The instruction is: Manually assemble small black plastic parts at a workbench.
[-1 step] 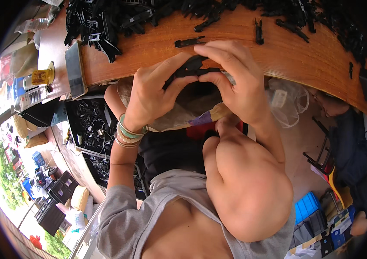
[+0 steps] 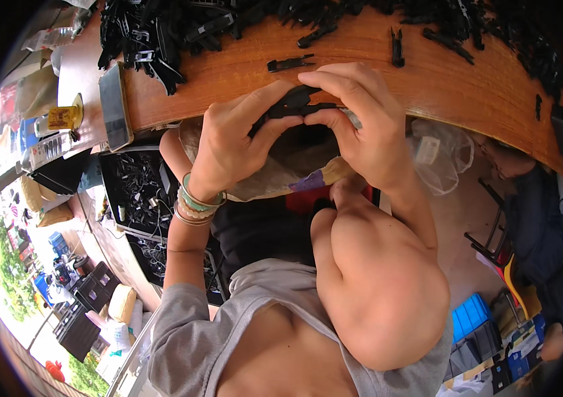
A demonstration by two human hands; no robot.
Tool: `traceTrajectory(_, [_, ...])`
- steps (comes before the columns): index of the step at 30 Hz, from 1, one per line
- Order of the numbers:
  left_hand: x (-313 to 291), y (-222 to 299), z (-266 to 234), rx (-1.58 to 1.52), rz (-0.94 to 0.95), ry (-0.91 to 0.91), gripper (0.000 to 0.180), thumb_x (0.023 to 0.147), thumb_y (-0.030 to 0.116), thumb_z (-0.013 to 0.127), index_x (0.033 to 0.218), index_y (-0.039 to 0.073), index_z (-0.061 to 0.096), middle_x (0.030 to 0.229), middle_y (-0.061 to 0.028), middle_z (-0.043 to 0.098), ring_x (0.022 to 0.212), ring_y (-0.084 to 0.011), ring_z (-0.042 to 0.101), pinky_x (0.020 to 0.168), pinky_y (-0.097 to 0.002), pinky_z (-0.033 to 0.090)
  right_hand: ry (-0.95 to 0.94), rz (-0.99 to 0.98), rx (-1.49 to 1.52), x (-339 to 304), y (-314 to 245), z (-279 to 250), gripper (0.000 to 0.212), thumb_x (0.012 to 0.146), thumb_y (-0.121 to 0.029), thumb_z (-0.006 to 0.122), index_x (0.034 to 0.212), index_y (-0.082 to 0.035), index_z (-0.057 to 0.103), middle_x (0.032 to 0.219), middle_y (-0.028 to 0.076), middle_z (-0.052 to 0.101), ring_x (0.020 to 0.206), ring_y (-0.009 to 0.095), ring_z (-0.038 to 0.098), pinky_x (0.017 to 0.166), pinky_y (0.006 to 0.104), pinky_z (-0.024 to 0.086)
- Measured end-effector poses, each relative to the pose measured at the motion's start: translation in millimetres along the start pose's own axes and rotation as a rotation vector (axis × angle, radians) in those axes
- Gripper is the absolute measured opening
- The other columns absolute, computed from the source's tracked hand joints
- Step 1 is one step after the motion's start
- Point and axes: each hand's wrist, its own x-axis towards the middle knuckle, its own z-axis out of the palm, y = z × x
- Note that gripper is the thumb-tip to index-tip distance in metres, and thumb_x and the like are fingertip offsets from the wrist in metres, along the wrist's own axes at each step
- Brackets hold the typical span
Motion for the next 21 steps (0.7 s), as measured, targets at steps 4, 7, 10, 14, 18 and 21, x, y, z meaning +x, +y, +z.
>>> traceTrajectory(4, [-1,-1,0,-0.038,0.018,0.018,0.03,0.077,0.005,0.068,0.105,-0.001,0.059,0.081,-0.0158,0.062,0.068,-0.0352,0.061,0.057,-0.0382,0.049,0.048,-0.082,-0.089,-3,3,3,0.041,0.061,0.007,0.074,0.1,-0.006,0.067,0.092,0.007,0.064,0.083,0.024,0.059,0.066,0.0313,0.049])
traceTrajectory(7, [-2,-4,1,-0.031,0.008,0.028,0.029,0.077,0.004,0.067,0.105,0.0,0.059,0.081,-0.0157,0.062,0.068,-0.0351,0.061,0.056,-0.0381,0.049,0.071,-0.082,-0.102,-4,4,6,0.04,0.061,0.008,0.074,0.097,-0.006,0.068,0.089,0.007,0.064,0.08,0.023,0.059,0.065,0.0316,0.048])
traceTrajectory(10, [-4,-6,1,-0.067,-0.025,0.032,0.028,0.077,0.004,0.067,0.103,0.0,0.061,0.082,-0.0157,0.063,0.068,-0.034,0.062,0.057,-0.0366,0.05,0.066,-0.051,-0.092,-6,6,8,0.036,0.062,0.007,0.074,0.095,-0.005,0.068,0.087,0.006,0.064,0.078,0.023,0.059,0.064,0.0315,0.048])
traceTrajectory(14, [-21,-12,-5,-0.272,-0.249,-0.068,0.029,0.079,0.009,0.07,0.105,0.001,0.063,0.083,-0.0132,0.065,0.067,-0.026,0.064,0.058,-0.0329,0.051,-0.161,0.045,0.115,0,3,3,0.029,0.066,0.001,0.075,0.094,-0.005,0.068,0.087,0.007,0.063,0.076,0.023,0.059,0.064,0.0326,0.047])
traceTrajectory(18, [-30,-29,-27,-0.096,-0.284,-0.258,0.032,0.081,0.013,0.071,0.109,0.002,0.063,0.086,-0.0118,0.064,0.07,-0.0178,0.062,0.058,-0.0286,0.05,-0.234,0.022,0.171,6,25,12,0.023,0.069,-0.004,0.075,0.09,-0.004,0.067,0.086,0.006,0.062,0.077,0.023,0.058,0.067,0.0335,0.046])
traceTrajectory(21, [-8,-32,-42,0.07,-0.246,-0.009,0.028,0.078,0.014,0.072,0.102,0.002,0.063,0.083,-0.0114,0.058,0.065,-0.0187,0.057,0.058,-0.0303,0.049,0.052,-0.17,-0.353,16,41,29,0.015,0.072,-0.007,0.073,0.082,-0.005,0.063,0.088,0.003,0.057,0.081,0.024,0.053,0.071,0.0348,0.042])
